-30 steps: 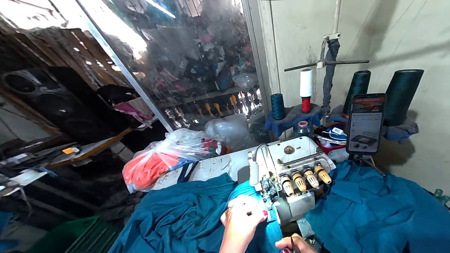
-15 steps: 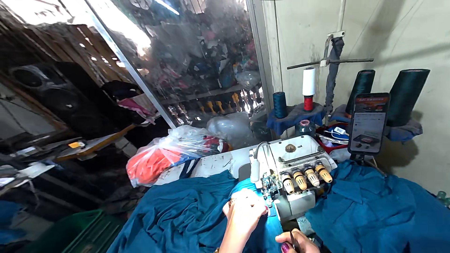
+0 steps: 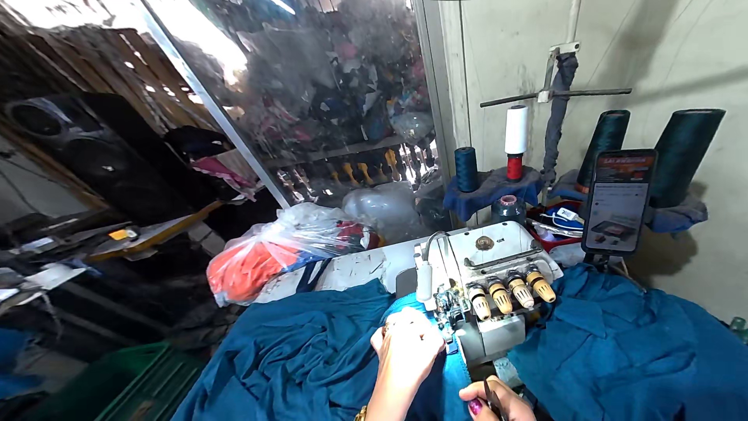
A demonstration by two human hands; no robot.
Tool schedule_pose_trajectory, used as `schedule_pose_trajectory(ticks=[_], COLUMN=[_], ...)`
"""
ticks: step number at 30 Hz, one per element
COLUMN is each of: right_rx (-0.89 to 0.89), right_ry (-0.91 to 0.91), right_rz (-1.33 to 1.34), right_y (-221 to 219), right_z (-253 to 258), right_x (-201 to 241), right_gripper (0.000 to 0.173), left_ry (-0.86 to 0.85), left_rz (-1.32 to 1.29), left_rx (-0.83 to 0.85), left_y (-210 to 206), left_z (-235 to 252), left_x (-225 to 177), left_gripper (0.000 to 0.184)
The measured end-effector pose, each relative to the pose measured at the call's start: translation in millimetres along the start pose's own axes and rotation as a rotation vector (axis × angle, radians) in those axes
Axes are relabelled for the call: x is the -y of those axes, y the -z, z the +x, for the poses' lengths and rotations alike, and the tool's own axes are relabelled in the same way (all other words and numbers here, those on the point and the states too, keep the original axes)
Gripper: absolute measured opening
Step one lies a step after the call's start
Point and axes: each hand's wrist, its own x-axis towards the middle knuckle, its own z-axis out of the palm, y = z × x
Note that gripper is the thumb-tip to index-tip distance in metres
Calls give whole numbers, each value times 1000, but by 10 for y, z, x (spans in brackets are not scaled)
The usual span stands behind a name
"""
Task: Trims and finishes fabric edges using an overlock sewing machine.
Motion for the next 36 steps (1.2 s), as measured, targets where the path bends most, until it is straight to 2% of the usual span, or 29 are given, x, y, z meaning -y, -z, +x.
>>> schedule_pose_trajectory(ticks=[4, 9, 17, 23, 28, 31, 33, 36], right_rx=[-22, -27, -17, -8, -29, -35, -5, 54], right_ry=[-14, 40, 40, -6, -20, -28, -51, -86], right_rz=[-17, -28, -30, -40, -59, -63, -63, -79], right_y=[-9, -16, -11, -12, -26, -30, -28, 7], right_z=[17, 36, 53, 51, 46, 11, -13, -71], right_x=[53, -21, -40, 5, 8, 24, 61, 134], right_gripper=[21, 21, 21, 22, 22, 22, 23, 23], left_ry=[-59, -17, -167, -169, -132, -25, -131, -367], left_rz=[-47, -37, -58, -53, -35, 88, 185, 173], left_rx=[-102, -88, -275, -328, -292, -56, -54, -235], left_y=[-114, -98, -217, -252, -226, -40, 49, 184], left_z=[43, 2, -26, -51, -44, -70, -59, -72], left_x=[112, 82, 122, 121, 91, -30, 40, 273], left_gripper=[23, 26, 19, 20, 19, 30, 33, 26])
